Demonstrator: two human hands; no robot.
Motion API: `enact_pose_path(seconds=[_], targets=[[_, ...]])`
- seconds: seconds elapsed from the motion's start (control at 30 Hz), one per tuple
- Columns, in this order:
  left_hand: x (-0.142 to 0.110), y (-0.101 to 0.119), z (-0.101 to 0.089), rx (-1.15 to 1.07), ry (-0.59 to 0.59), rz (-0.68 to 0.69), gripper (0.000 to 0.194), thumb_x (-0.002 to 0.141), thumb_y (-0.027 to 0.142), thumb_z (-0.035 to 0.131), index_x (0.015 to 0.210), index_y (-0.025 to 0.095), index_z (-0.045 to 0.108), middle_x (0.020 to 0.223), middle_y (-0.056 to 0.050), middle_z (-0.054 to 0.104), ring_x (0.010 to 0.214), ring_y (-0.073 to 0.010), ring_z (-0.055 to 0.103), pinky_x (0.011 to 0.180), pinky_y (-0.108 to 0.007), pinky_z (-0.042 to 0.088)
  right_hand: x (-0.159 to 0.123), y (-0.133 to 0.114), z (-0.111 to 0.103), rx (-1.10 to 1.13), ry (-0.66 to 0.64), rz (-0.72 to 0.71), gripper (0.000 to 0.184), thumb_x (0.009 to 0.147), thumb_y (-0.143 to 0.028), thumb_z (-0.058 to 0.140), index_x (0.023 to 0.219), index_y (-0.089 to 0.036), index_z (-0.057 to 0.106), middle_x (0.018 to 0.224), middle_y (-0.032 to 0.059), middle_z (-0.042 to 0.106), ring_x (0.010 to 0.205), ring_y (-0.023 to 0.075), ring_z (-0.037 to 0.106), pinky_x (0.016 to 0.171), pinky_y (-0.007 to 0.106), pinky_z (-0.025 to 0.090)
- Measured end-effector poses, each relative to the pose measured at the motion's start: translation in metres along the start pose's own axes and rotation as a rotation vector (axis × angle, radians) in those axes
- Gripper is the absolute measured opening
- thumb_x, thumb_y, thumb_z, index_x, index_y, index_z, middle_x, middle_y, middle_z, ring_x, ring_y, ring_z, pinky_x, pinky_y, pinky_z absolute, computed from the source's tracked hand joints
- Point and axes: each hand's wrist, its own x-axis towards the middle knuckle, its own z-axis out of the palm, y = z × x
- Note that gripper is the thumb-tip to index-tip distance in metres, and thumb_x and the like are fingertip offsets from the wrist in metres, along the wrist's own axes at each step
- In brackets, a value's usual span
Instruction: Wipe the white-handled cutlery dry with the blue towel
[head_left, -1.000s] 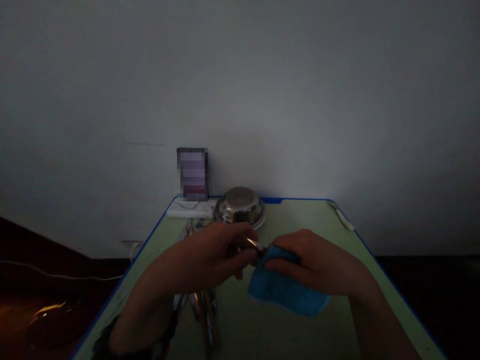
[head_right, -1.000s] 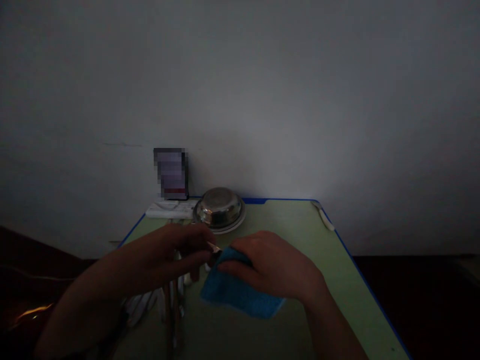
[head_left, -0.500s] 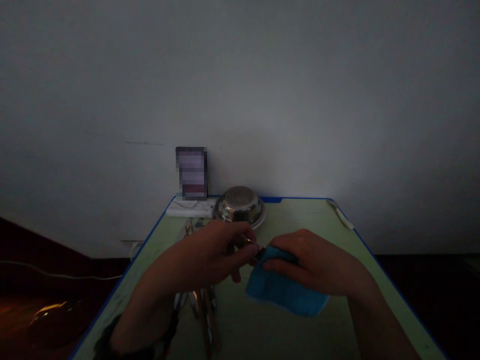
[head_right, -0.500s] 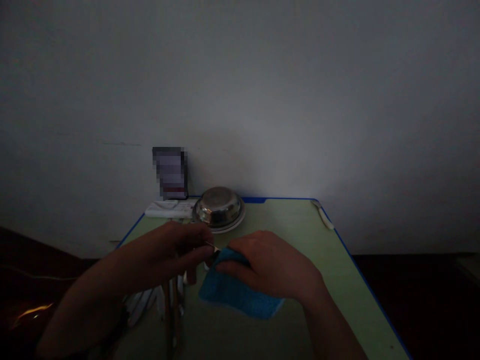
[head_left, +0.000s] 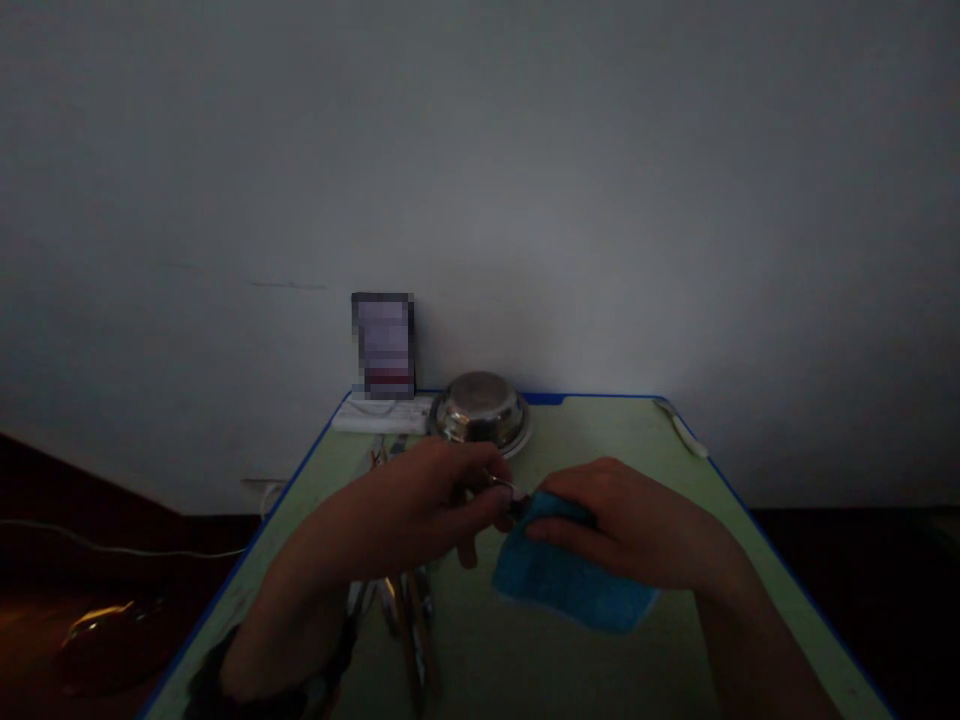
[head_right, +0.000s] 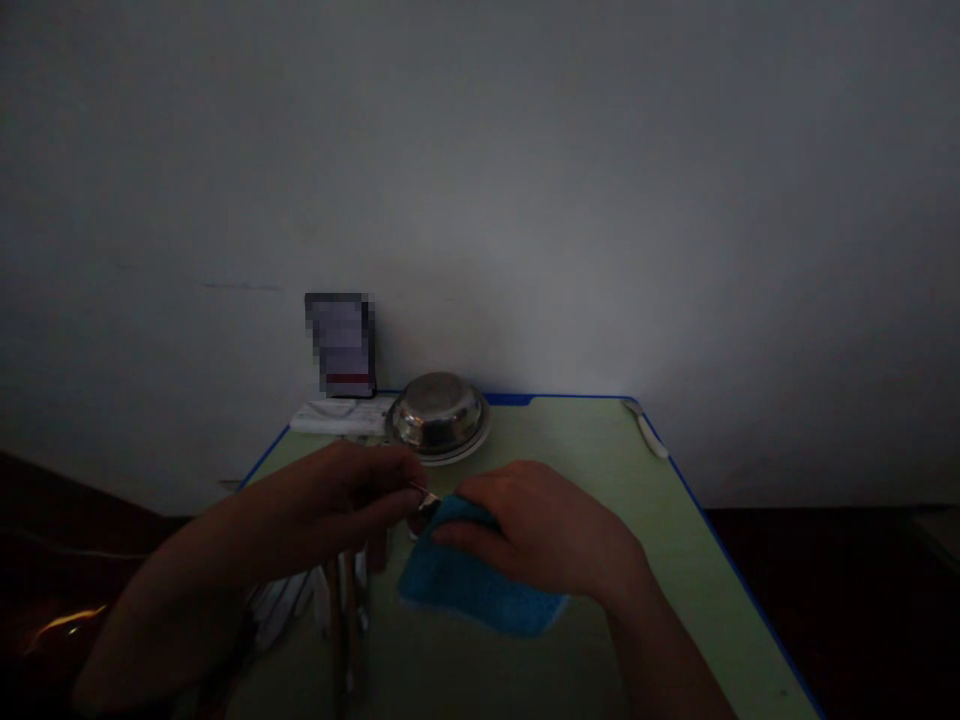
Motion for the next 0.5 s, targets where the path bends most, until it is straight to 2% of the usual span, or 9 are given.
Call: enact_pose_path(seconds=[0.13, 0.33, 0.5], targets=[[0.0013, -0.0005, 0.0002, 0.006, 0.011, 0.004, 0.021, 0.089, 0.034, 0.044, 0.079, 0.018, 0.054, 0.069, 0.003, 0.064, 0.055, -0.0099, 0.064, 0.049, -0.017, 0.045, -0.0001, -0.0001, -0.0002, -0.009, 0.003, 0.000, 0.035, 0.089, -0.045, 0.044, 0.077, -0.015, 0.059, 0.067, 0.0011, 0.061, 0.063, 0.0117, 0.055, 0.057, 0.024, 0.033], [0.0019, -0.0021, 0.0003, 0.035, -0.009, -0.016, 0.023, 0.089, 0.037, 0.045, 0.077, 0.019, 0.054, 0.060, 0.004, 0.061, 0.055, -0.0118, 0.064, 0.049, -0.018, 0.045, 0.0001, -0.0004, 0.0008, -0.028, -0.014, -0.013, 0.035, 0.089, -0.045, 0.043, 0.079, -0.016, 0.059, 0.069, 0.0015, 0.061, 0.065, 0.0125, 0.056, 0.059, 0.024, 0.034], [0.0005, -0.0009, -0.0019, 0.028, -0.024, 0.005, 0.021, 0.090, 0.034, 0.043, 0.080, 0.019, 0.054, 0.066, 0.004, 0.062, 0.057, -0.0112, 0.065, 0.050, -0.018, 0.046, 0.0009, -0.0012, 0.0004, -0.034, -0.035, -0.008, 0.036, 0.090, -0.047, 0.041, 0.079, -0.016, 0.057, 0.070, 0.0015, 0.061, 0.066, 0.0128, 0.057, 0.060, 0.024, 0.036]])
